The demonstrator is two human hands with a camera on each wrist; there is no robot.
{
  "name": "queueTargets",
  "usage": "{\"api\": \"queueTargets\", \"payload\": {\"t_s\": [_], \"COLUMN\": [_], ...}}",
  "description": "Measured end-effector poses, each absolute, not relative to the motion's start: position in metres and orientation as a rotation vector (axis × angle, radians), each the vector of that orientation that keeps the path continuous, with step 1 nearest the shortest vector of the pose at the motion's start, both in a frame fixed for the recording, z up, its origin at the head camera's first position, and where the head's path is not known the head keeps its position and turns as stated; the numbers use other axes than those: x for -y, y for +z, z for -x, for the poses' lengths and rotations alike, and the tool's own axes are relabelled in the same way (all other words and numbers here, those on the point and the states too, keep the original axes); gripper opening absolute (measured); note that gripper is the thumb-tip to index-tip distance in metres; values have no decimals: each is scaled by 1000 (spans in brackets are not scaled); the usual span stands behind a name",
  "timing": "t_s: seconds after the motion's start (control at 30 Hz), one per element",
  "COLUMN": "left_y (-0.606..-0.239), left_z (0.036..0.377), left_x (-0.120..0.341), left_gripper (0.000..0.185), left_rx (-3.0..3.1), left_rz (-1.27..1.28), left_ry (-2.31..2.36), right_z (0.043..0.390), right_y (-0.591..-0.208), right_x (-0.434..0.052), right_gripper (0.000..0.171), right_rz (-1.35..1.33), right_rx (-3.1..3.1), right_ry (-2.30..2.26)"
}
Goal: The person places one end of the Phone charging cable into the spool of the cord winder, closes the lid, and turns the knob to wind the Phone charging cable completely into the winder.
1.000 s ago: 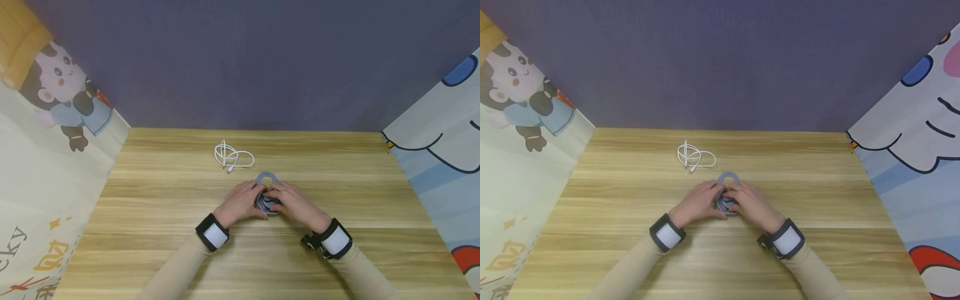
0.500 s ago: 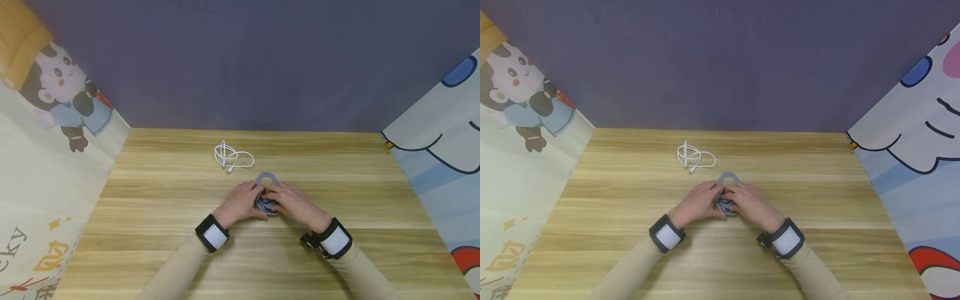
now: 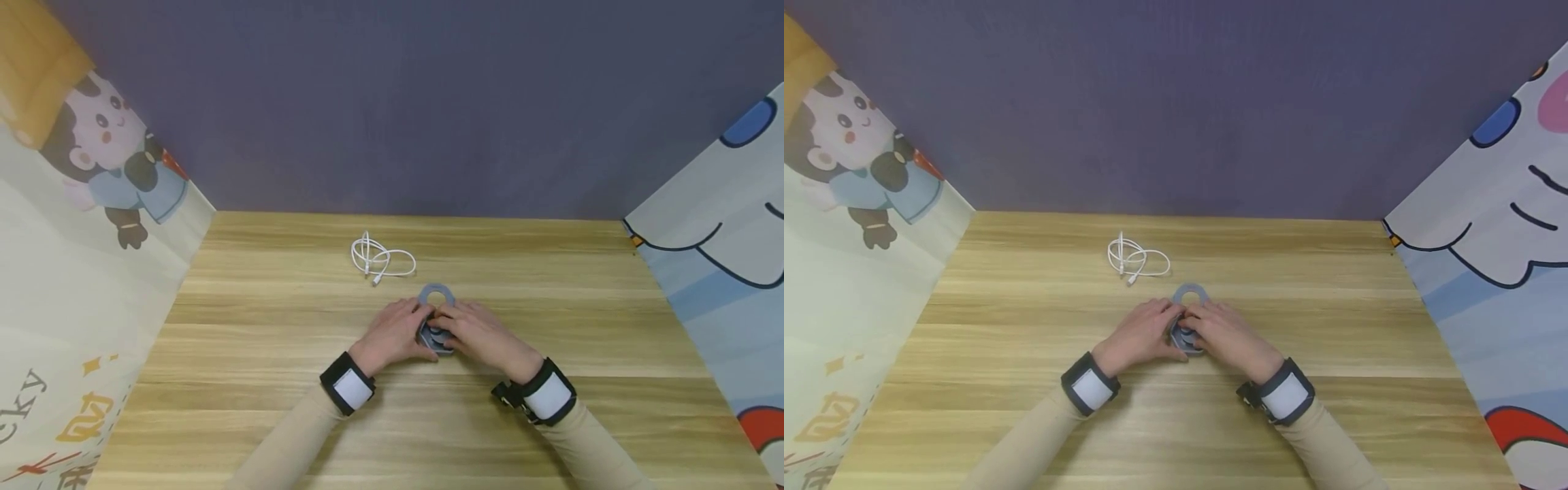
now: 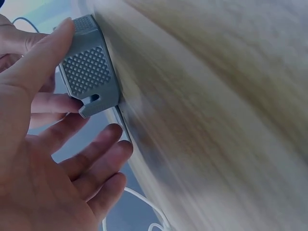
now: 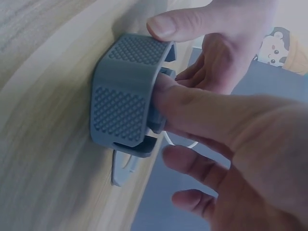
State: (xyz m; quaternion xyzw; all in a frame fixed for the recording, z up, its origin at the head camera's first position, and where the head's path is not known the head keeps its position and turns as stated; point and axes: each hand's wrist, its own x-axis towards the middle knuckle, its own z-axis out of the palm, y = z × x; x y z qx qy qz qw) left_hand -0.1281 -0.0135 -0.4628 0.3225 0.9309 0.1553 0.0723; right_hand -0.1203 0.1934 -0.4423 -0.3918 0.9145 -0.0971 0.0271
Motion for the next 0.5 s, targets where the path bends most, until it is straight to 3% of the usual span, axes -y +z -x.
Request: {"api": "queueTargets", "payload": {"t_s": [0.17,0.37,0.5], "left_y": [-462,-458,-454], "left_z": [125,123,123], "left_x": [13,19,29], "left_gripper": [86,103,100], "left_rx": [-2799,-2779,-2780], "left_rz": [-990,-997,-994], "left_ry": [454,486,568], "right_z": [118,116,119], "right_y": [-440,-435,-432], "right_x": [-194,-195,-197], "right_gripper": [43,46,41], "right_rz": [1246,1280,1315], "right_rx": [-2826,-2847,-2876], "right_ry": [-263,-328,-428]}}
